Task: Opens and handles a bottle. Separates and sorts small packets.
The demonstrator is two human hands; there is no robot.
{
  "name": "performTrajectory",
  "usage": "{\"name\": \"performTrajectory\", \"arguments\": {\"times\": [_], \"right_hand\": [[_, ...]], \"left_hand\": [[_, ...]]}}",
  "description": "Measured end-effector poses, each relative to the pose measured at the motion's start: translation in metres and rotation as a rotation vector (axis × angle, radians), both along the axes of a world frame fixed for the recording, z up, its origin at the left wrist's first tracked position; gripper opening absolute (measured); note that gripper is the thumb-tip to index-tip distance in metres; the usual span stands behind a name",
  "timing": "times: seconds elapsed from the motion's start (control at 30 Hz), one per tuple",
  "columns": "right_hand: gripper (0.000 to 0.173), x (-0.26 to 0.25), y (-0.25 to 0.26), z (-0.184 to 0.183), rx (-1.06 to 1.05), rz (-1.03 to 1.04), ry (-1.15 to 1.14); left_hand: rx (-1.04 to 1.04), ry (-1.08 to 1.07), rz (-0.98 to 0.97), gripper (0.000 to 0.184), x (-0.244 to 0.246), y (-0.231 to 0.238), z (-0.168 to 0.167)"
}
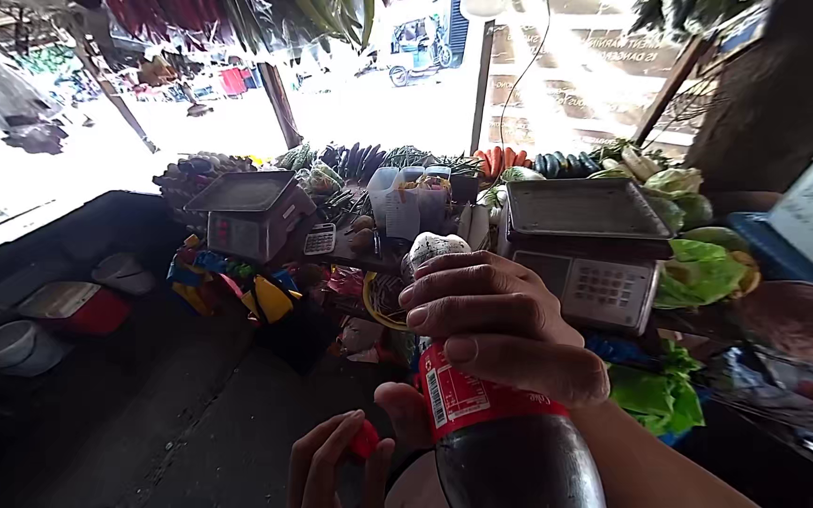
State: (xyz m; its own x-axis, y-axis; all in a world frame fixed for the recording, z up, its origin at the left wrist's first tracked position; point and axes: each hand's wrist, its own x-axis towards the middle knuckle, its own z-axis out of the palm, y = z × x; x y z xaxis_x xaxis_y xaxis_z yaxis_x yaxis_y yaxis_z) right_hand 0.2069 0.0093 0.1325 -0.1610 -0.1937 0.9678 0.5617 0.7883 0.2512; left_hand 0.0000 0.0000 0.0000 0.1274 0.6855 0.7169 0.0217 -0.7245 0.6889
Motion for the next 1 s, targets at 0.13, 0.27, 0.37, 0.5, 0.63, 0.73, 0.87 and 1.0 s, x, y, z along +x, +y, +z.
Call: {"name": "performTrajectory", "arguments": {"times": [0.13, 0.27, 0.37, 0.5, 0.63, 0.73, 0.87, 1.0], "right_hand": [[0.024, -0.008, 0.0, -0.007, -0.053, 0.002, 0.023], [0.028, -0.018, -0.001, -0.021, -0.13, 0.018, 0.034], [0.035, -0.03, 0.002, -0.036, -0.197, 0.04, 0.107], [0.04, -0.046, 0.021, -0.075, -0.357, 0.133, 0.259], [0.05, -0.05, 0.029, -0.13, -0.659, 0.156, 0.308], [0.06, -0.055, 0.027, -0.166, -0.812, 0.078, 0.363], [0.058, -0.062, 0.02, -0.198, -0.914, -0.068, 0.401], [0.056, -0.065, 0.017, -0.218, -0.931, -0.227, 0.407]], "left_hand": [[0.065, 0.039, -0.004, 0.032, -0.01, -0.002, 0.024], [0.175, 0.069, -0.001, 0.025, -0.025, 0.0, 0.041], [0.179, -0.065, -0.12, 0.029, -0.03, 0.002, 0.055], [0.193, -0.149, -0.13, 0.03, -0.029, 0.002, 0.063], [0.233, -0.02, -0.054, 0.032, -0.023, 0.015, 0.044], [0.232, 0.1, -0.038, 0.027, -0.018, 0.03, 0.027], [0.202, 0.183, -0.046, 0.026, -0.016, 0.047, 0.006], [0.107, 0.218, -0.053, 0.027, -0.02, 0.054, 0.001]]}}
